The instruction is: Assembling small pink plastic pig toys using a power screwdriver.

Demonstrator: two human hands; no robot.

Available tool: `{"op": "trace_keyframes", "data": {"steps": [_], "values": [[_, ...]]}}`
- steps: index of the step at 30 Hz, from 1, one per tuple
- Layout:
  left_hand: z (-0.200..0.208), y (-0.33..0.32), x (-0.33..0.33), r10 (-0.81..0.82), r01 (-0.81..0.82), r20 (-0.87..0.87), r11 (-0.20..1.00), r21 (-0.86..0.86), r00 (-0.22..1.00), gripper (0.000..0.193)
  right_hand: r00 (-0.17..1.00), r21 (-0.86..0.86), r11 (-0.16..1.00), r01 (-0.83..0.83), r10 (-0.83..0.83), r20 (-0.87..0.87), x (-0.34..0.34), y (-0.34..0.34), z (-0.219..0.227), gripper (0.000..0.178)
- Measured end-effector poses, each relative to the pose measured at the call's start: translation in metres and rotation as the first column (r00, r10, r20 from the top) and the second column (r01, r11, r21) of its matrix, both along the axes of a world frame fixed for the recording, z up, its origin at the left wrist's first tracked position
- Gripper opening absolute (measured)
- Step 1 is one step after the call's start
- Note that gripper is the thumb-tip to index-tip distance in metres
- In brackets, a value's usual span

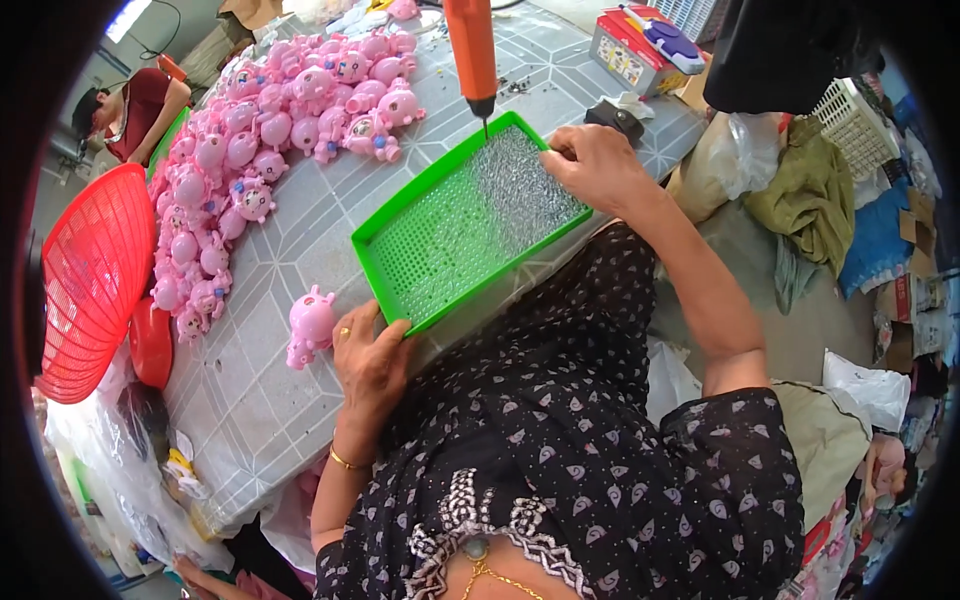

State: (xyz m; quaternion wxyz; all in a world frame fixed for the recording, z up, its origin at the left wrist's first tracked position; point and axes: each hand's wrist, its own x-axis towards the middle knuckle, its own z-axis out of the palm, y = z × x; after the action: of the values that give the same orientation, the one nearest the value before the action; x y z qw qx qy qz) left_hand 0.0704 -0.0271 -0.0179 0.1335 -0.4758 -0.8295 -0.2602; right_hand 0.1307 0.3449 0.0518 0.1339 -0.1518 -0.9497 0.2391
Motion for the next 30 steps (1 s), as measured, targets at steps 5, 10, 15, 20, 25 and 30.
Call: {"op": "trace_keyframes", "data": {"steps": [5, 10, 15, 20, 25, 30], "values": [[0.001, -0.006, 0.025, -0.034, 0.033, 0.028, 0.999, 0.031, 0.999, 0.021, 0.999, -0.149, 0.988, 0.033, -0.033, 0.004, 0.025, -0.001, 0.007, 0.028], [0.004, 0.006, 0.031, -0.058, 0.056, 0.038, 0.997, 0.053, 0.998, 0.022, 0.996, -0.232, 0.970, 0.070, -0.055, 0.070, 0.036, 0.016, -0.012, 0.030], [0.013, 0.015, 0.029, -0.048, 0.046, 0.048, 0.998, 0.041, 0.998, 0.023, 0.998, -0.273, 0.960, 0.061, -0.050, 0.048, 0.046, 0.027, -0.051, 0.031], [0.008, 0.013, 0.025, -0.028, 0.027, -0.017, 0.997, -0.067, 0.999, 0.024, 0.986, -0.153, 0.983, 0.105, -0.083, 0.141, 0.032, 0.012, -0.042, 0.042], [0.010, 0.015, 0.026, -0.039, 0.035, -0.046, 0.997, -0.071, 0.998, 0.020, 0.987, -0.303, 0.943, -0.137, 0.105, -0.119, -0.049, 0.038, -0.039, 0.075], [0.016, 0.017, 0.026, -0.045, 0.048, 0.044, 0.997, -0.063, 0.998, 0.020, 0.941, -0.714, 0.614, -0.337, 0.242, -0.235, -0.131, 0.038, -0.065, 0.092]]}}
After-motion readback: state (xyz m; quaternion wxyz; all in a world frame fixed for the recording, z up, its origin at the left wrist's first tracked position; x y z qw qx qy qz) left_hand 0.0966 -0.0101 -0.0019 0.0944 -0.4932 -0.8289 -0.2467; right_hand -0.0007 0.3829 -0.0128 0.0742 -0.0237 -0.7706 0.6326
